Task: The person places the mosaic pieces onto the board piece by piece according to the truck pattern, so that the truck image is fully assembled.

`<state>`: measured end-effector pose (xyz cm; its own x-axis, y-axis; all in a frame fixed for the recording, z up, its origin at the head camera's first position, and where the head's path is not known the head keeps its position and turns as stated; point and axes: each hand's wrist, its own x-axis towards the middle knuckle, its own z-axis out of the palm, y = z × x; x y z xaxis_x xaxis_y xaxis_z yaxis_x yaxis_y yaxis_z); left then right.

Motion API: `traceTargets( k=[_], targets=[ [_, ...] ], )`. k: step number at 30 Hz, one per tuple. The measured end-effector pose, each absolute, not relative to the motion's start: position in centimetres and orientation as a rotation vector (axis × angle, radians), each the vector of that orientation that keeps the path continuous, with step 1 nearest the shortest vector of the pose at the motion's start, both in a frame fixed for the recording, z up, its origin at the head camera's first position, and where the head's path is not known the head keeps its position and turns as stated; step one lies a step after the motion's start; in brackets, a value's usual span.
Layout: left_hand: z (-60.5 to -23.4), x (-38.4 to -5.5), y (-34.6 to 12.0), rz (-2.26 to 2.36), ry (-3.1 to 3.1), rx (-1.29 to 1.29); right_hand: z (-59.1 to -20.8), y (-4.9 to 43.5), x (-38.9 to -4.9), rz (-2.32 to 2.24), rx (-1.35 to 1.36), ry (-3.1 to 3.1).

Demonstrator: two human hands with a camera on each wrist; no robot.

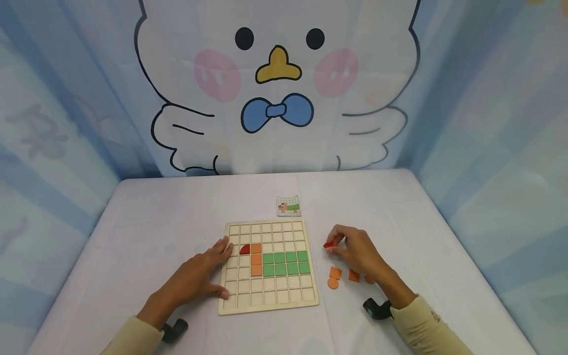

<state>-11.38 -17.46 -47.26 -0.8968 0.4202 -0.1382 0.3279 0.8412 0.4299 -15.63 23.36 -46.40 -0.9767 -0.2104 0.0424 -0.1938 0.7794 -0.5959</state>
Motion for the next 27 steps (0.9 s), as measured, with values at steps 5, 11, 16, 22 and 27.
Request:
traceTargets(
  k=[5, 11, 16, 22, 27],
  targets=[
    [-47.3, -11.3, -17.5, 0.589, 2.796, 0.579, -45.7, 22.7, -15.7, -1.034, -0.404, 2.939],
    [-47.4, -11.4, -17.5, 0.583, 2.793, 0.566, -44.8, 21.2, -15.9, -1.084, -0.441, 2.980],
    [-47.3, -11.4, -17.5, 0.583, 2.795, 0.562, -44.3, 19.5, -16.2, -1.131, -0.502, 2.952],
    [-47.3, -11.4, -17.5, 0.577, 2.793, 0.563, -44.0, 16.9, -16.5, -1.177, -0.597, 2.891],
    [-47.1, -11.4, -17.5, 0.580, 2.788, 0.556, -43.8, 14.5, -16.7, -1.198, -0.680, 2.810]
  ],
)
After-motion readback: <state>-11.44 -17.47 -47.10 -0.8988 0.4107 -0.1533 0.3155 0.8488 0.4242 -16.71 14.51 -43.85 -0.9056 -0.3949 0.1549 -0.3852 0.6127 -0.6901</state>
